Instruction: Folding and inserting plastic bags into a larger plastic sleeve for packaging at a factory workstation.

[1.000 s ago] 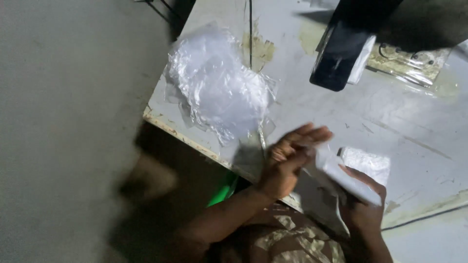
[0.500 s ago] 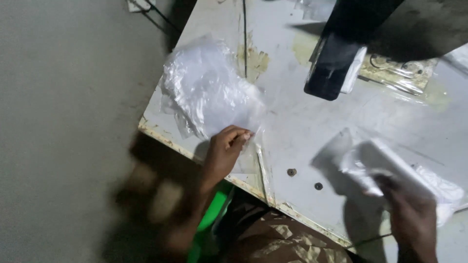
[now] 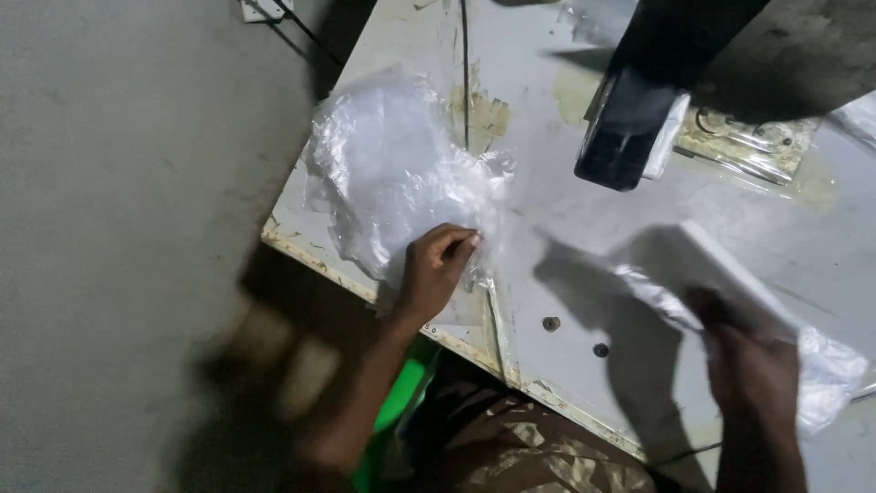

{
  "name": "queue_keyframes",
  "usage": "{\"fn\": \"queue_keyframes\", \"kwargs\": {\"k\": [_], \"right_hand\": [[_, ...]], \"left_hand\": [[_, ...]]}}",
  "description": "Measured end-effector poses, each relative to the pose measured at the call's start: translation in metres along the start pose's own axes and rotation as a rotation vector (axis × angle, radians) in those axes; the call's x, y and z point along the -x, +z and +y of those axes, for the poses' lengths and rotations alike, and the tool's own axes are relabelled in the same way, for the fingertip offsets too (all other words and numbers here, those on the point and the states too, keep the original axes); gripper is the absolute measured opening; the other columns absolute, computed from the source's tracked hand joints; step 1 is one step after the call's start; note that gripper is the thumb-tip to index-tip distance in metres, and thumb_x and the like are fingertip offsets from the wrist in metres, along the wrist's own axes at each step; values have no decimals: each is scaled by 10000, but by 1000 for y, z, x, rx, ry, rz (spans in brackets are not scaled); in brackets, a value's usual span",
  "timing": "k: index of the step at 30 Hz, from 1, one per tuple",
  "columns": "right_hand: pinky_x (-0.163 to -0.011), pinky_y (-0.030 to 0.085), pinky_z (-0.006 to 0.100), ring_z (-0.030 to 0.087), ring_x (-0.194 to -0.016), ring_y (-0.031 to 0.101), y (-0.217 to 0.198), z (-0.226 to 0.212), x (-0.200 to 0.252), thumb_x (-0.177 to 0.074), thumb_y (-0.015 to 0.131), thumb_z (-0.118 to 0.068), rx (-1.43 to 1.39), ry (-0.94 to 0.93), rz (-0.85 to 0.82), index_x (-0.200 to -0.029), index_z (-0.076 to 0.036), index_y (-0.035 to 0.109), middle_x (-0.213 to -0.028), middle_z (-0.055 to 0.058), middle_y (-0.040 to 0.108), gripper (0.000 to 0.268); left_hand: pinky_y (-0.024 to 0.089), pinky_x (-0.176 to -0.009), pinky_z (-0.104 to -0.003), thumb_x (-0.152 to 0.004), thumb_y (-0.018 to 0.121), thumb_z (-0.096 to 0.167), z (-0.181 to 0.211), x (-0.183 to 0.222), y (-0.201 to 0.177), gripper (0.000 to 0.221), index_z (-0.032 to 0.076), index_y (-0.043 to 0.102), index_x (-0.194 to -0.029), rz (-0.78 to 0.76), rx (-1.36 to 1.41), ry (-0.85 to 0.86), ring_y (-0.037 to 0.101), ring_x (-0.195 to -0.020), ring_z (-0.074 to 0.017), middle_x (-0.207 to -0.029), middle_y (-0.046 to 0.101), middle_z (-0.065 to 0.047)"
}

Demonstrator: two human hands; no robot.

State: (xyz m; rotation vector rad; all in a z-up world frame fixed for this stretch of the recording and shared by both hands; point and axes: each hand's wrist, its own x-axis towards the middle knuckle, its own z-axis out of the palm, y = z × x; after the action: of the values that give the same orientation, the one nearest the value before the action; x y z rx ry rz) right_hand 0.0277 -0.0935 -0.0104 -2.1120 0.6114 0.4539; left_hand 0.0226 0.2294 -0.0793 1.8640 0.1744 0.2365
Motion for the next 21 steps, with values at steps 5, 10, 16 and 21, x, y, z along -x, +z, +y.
{"fn": "queue_keyframes", "kwargs": {"k": [5, 10, 16, 21], "right_hand": [[-801, 427, 397, 201, -862, 567, -23, 1, 17, -960, 742, -382, 1, 93, 172, -1129, -33, 784, -900, 97, 707, 391], [-688, 427, 313, 158, -776, 538, -16, 15, 23, -894, 765, -167, -344, -34, 212, -1179, -80, 699, -946, 58, 673, 306], [-887, 512, 229, 76, -1012, 602, -28, 63, 18, -932, 819, -189, -336, -127, 299, -1199, -85, 693, -1137, -5, 683, 313], [-923, 535, 250, 118, -1069, 611, -26, 63, 32, -965, 801, -153, -348, -264, 303, -1311, -40, 680, -1198, 40, 676, 384]], "left_hand": [[592, -624, -254, -899, 774, 85, 37, -5, 25, 81, 29, 765, -957, -107, -191, 168, 711, -741, -161, -894, 749, -105], [553, -672, -347, -923, 729, 162, 10, 13, 32, 386, 44, 677, -1287, -312, -337, 169, 696, -782, -223, -984, 685, -93], [577, -698, -325, -1101, 436, 291, 49, 14, -18, 407, 83, 603, -1408, -126, -241, 152, 692, -790, -200, -1018, 715, -122], [656, -970, -423, -1066, 382, 395, 60, 12, -29, 497, 148, 521, -1474, -504, -88, -144, 762, -1072, -242, -1080, 769, -111]]}}
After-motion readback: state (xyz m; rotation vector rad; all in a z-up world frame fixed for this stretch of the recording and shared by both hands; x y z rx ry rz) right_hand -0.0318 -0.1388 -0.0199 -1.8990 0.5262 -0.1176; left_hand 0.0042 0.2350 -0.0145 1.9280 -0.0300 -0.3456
